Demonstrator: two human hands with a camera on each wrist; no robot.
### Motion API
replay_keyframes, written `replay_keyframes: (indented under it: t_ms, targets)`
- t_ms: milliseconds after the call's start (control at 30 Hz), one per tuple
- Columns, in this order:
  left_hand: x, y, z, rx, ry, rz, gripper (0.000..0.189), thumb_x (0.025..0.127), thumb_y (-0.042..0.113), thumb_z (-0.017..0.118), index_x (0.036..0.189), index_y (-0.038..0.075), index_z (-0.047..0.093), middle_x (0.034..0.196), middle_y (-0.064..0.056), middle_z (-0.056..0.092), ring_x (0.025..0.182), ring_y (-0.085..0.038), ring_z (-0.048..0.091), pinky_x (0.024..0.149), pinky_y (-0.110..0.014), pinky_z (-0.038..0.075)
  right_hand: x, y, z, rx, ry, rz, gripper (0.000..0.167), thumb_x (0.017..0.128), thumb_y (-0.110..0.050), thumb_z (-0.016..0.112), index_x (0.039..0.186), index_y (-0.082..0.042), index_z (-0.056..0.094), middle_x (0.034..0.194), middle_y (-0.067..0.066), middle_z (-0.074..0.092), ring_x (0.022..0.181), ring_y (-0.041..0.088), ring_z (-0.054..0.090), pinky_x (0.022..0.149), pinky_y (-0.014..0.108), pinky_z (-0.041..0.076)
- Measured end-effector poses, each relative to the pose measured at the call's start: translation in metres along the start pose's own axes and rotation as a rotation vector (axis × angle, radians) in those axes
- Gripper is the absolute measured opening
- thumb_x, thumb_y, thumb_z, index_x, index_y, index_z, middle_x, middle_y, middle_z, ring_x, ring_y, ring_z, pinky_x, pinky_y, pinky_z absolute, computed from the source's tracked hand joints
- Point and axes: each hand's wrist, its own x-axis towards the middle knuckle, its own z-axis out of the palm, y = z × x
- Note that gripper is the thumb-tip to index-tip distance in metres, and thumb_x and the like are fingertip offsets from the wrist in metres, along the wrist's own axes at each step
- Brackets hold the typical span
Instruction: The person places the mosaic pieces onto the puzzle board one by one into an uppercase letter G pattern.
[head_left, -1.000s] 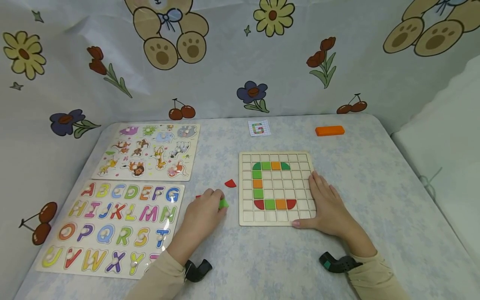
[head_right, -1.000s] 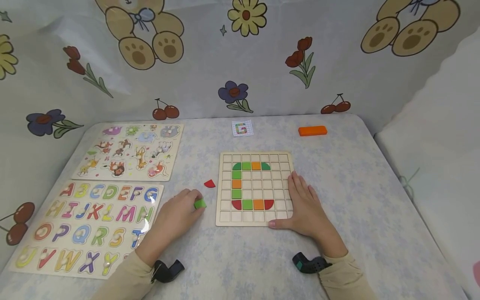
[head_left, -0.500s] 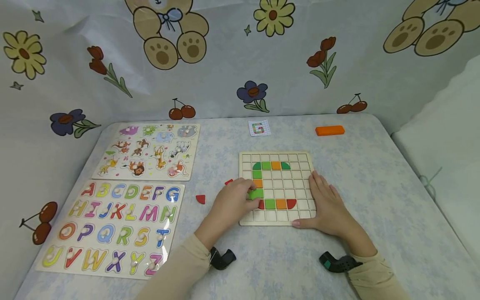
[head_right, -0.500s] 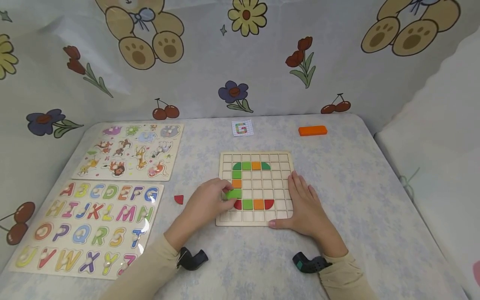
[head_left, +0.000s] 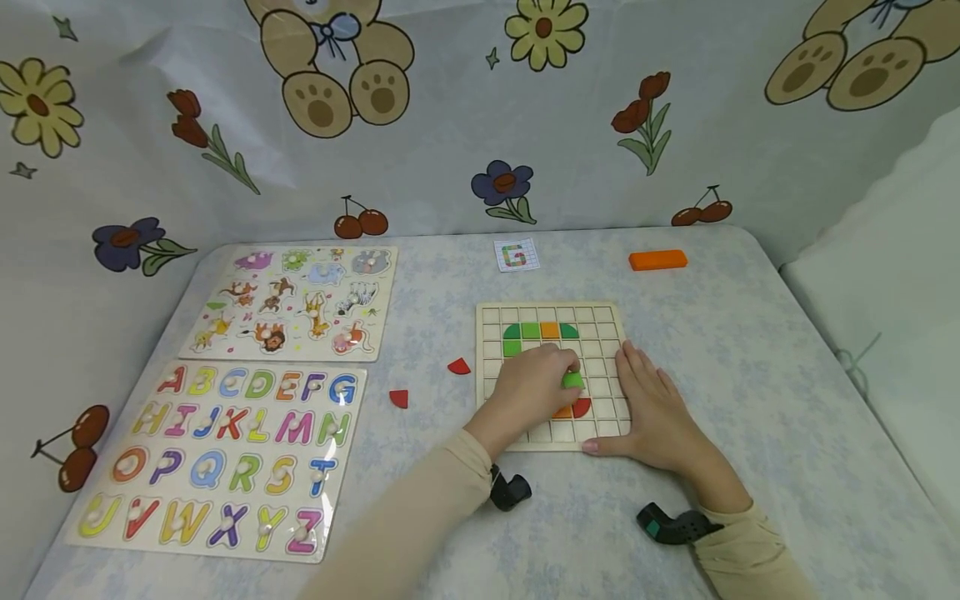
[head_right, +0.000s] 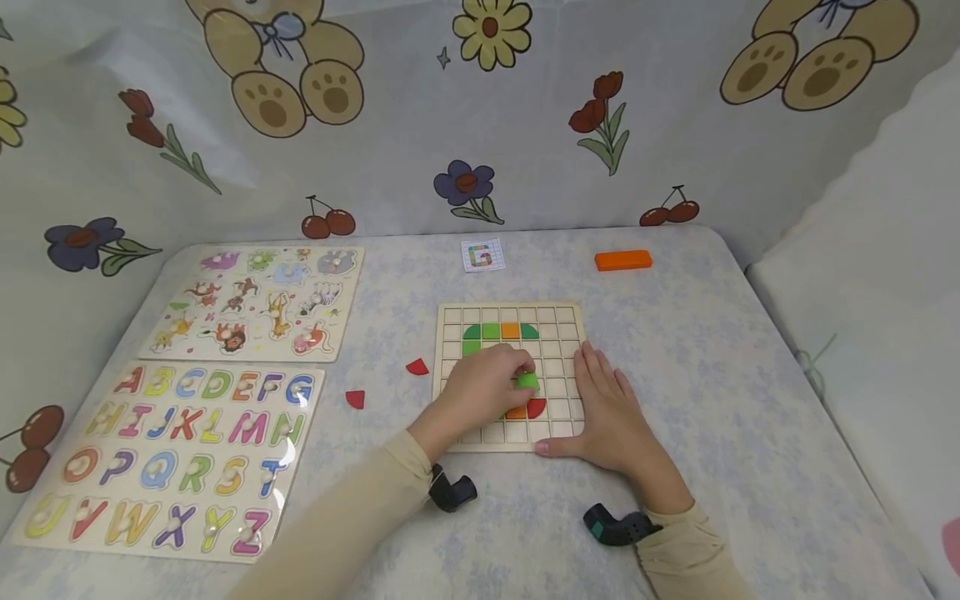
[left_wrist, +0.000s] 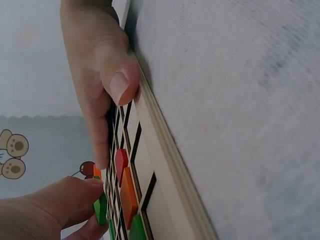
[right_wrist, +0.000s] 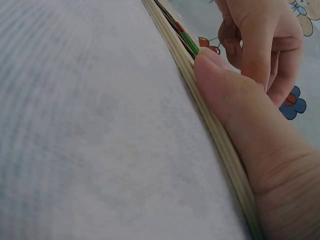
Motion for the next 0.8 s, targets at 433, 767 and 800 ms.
replay_keyframes:
  t_ms: [433, 767, 800]
  targets:
    - [0.013, 0.008, 0.01, -0.032, -0.032, -0.035, 0.02, 0.09, 0.032, 0.074, 0.109, 0.026, 0.072, 0.104, 0.01, 0.067, 0.094, -0.006, 0.063, 0.069, -0.022, 0.049, -0.001, 0.0, 0.0, 0.005, -0.003, -0.002, 0.146, 0.06, -0.081, 0.074, 0.158, -0.003, 0.0, 0.167, 0.014, -0.006, 0.155, 0.037, -0.001, 0.117, 0.066, 0.007]
    - [0.014, 0.008, 0.006, -0.168, -0.071, -0.11, 0.02, 0.087, 0.027, 0.077, 0.107, 0.027, 0.077, 0.106, 0.014, 0.071, 0.096, -0.003, 0.064, 0.069, -0.02, 0.048, -0.001, 0.001, 0.0, 0.014, -0.007, 0.0, 0.145, 0.061, -0.081, 0.073, 0.158, -0.005, -0.003, 0.168, 0.012, -0.008, 0.155, 0.037, -0.002, 0.118, 0.064, 0.004]
    - [0.014, 0.007, 0.006, -0.176, -0.069, -0.114, 0.02, 0.087, 0.026, 0.077, 0.107, 0.027, 0.077, 0.105, 0.014, 0.071, 0.095, -0.003, 0.064, 0.069, -0.02, 0.048, -0.001, 0.001, 0.0, 0.015, -0.007, 0.0, 0.145, 0.061, -0.081, 0.073, 0.159, -0.005, -0.003, 0.168, 0.011, -0.008, 0.155, 0.037, -0.002, 0.118, 0.064, 0.004]
